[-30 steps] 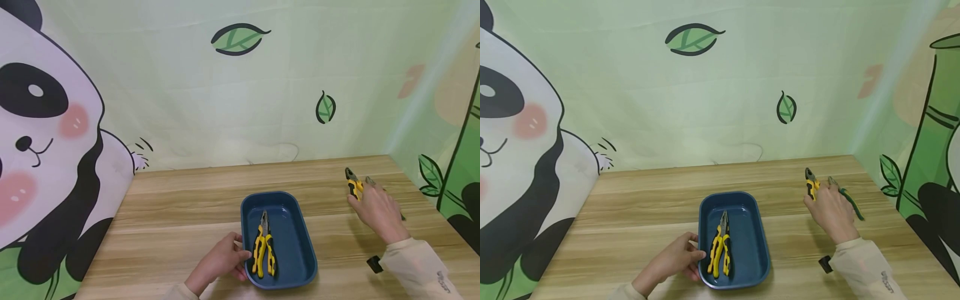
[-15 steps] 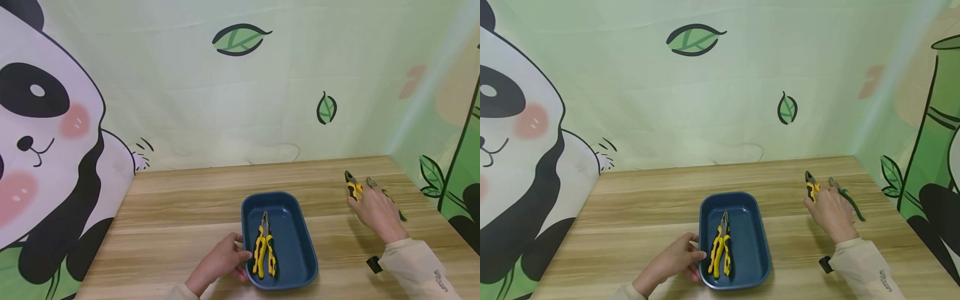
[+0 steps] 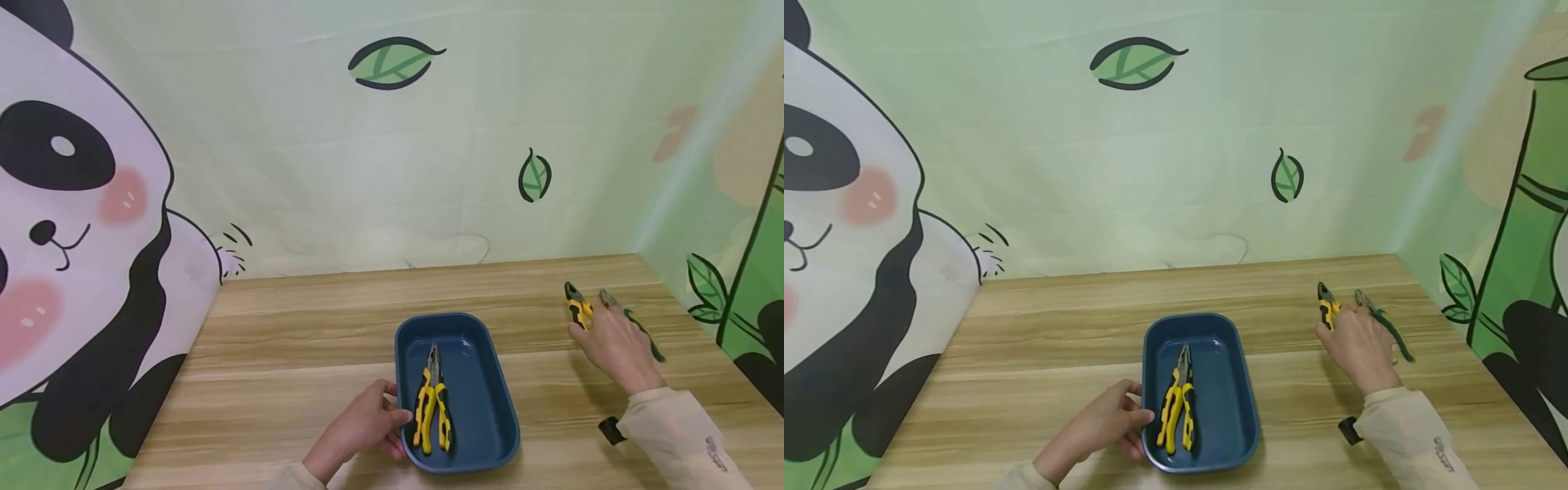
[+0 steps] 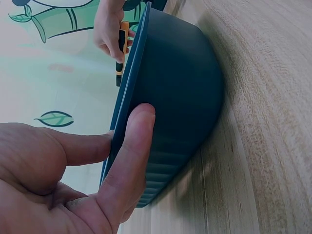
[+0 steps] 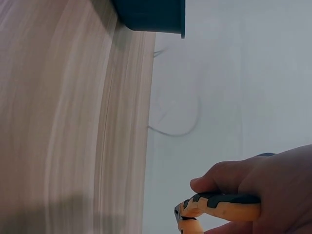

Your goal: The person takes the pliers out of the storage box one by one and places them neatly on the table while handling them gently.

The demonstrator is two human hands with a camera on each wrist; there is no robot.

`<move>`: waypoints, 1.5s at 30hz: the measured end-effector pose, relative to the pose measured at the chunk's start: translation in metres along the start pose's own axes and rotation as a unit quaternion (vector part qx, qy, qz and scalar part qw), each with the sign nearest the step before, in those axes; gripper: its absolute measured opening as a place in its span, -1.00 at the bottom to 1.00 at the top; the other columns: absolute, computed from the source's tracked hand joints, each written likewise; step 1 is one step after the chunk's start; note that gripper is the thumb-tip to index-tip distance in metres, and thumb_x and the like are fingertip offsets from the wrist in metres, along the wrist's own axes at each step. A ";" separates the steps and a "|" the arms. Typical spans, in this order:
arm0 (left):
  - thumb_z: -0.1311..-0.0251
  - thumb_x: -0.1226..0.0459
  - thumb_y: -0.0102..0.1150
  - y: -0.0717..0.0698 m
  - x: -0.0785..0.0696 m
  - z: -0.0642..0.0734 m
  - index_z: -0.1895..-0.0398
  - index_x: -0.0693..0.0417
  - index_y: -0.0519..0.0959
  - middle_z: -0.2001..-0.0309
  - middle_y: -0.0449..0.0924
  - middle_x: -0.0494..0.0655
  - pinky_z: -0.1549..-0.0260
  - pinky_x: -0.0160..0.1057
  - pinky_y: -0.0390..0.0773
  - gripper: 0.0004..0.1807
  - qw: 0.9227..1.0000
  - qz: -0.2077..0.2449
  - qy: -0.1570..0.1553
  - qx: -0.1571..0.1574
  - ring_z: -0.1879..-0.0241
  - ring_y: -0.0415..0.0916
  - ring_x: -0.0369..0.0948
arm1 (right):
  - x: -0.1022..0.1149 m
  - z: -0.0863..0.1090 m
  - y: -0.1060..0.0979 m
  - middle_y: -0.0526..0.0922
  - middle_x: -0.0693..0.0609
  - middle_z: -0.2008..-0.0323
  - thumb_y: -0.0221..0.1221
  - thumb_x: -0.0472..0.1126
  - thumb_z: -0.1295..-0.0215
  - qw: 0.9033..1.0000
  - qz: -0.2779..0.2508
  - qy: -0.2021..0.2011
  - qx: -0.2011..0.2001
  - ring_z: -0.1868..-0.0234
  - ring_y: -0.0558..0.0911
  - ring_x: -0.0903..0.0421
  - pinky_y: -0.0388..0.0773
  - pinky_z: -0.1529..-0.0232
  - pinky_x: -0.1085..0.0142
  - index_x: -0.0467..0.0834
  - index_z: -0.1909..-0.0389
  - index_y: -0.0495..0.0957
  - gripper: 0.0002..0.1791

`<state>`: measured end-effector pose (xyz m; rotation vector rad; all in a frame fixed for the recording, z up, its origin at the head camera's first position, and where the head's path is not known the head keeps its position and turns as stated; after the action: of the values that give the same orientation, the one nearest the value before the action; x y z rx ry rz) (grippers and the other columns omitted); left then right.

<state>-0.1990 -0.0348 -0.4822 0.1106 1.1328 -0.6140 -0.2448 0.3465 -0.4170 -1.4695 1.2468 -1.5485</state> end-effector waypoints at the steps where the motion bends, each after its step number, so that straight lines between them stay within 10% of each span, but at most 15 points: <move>1: -0.41 0.43 0.23 0.000 0.000 0.000 -0.27 0.43 0.27 0.29 0.61 0.14 0.57 -0.16 0.78 -0.51 1.000 0.000 0.000 0.000 0.59 0.64 -0.13 | -0.001 0.000 0.001 0.40 -0.28 0.32 0.15 -0.03 -0.41 1.000 0.001 0.001 0.002 0.56 0.42 -0.06 0.36 0.71 0.16 -0.35 0.26 0.38 -0.60; 45: -0.41 0.41 0.24 0.000 0.001 0.000 -0.25 0.40 0.29 0.30 0.60 0.13 0.58 -0.16 0.78 -0.53 1.000 -0.008 -0.010 -0.003 0.60 0.64 -0.14 | -0.020 -0.015 0.030 0.26 0.05 0.70 0.14 -0.02 -0.43 0.997 -0.001 0.020 0.079 0.69 0.30 0.12 0.19 0.73 0.37 -0.07 0.73 0.29 -0.49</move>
<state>-0.1986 -0.0354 -0.4829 0.0903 1.1175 -0.6240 -0.2608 0.3585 -0.4507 -1.3453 1.1181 -1.6461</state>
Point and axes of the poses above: each hand's wrist, its own z-axis away from the middle knuckle, its own y-axis out of the palm, x = y × z, the point moved 10 cm from there along -z, towards the middle knuckle
